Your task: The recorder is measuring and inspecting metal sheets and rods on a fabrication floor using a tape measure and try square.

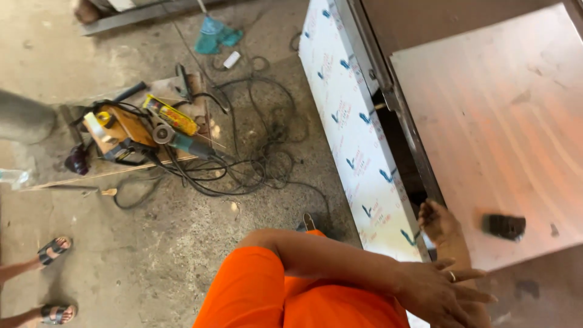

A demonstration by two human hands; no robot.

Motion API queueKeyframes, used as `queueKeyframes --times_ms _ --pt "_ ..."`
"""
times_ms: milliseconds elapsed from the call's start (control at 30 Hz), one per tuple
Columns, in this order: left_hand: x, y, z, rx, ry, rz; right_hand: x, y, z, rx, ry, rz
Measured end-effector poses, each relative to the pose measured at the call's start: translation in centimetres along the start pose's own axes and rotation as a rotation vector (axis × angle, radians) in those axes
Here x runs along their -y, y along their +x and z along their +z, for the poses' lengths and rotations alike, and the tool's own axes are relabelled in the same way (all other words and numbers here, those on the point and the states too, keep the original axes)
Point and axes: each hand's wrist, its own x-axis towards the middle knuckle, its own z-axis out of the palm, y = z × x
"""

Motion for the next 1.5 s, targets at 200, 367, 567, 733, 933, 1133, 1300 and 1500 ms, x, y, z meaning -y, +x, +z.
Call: queueKeyframes --times_ms 200,367,567,733,933,1133,1300,1500 --pt "0.9 0.4 -3.1 -0.027 0.068 -0.126 -2.7 -3.9 6.9 -0.069 -0.312 -0.004" --pt "4.7 -4.2 -6.4 0.065 0.281 -0.379 -1.6 -8.8 10.7 -0.309 -0.616 -0.132" --pt "15.7 -22.7 -9.0 -0.247 -0.091 -0.966 4.7 -4.5 0.7 -0.705 -0.932 -0.300" --pt "21.9 -42.7 -2.7 -0.132 -0.294 -1.713 13.1 -8.0 12.7 -1.068 -1.241 -0.214" --pt "26.9 -58.9 9.9 0.085 -0.450 -1.782 11.1 2.3 0.6 -0.996 -1.331 -0.115" --pt "30.6 -65.2 6.5 -0.231 -0.433 -1.796 11.3 -1.5 2.5 -1.179 -1.200 -0.014" --pt "36.0 -63.6 -3.1 -0.284 -0.321 -1.708 10.3 0.3 -0.8 -1.296 -1.081 0.069" --pt "35.5 -53.6 -16.2 -0.167 -0.381 -1.733 9.5 -0.2 -4.9 -1.300 -1.018 0.052"
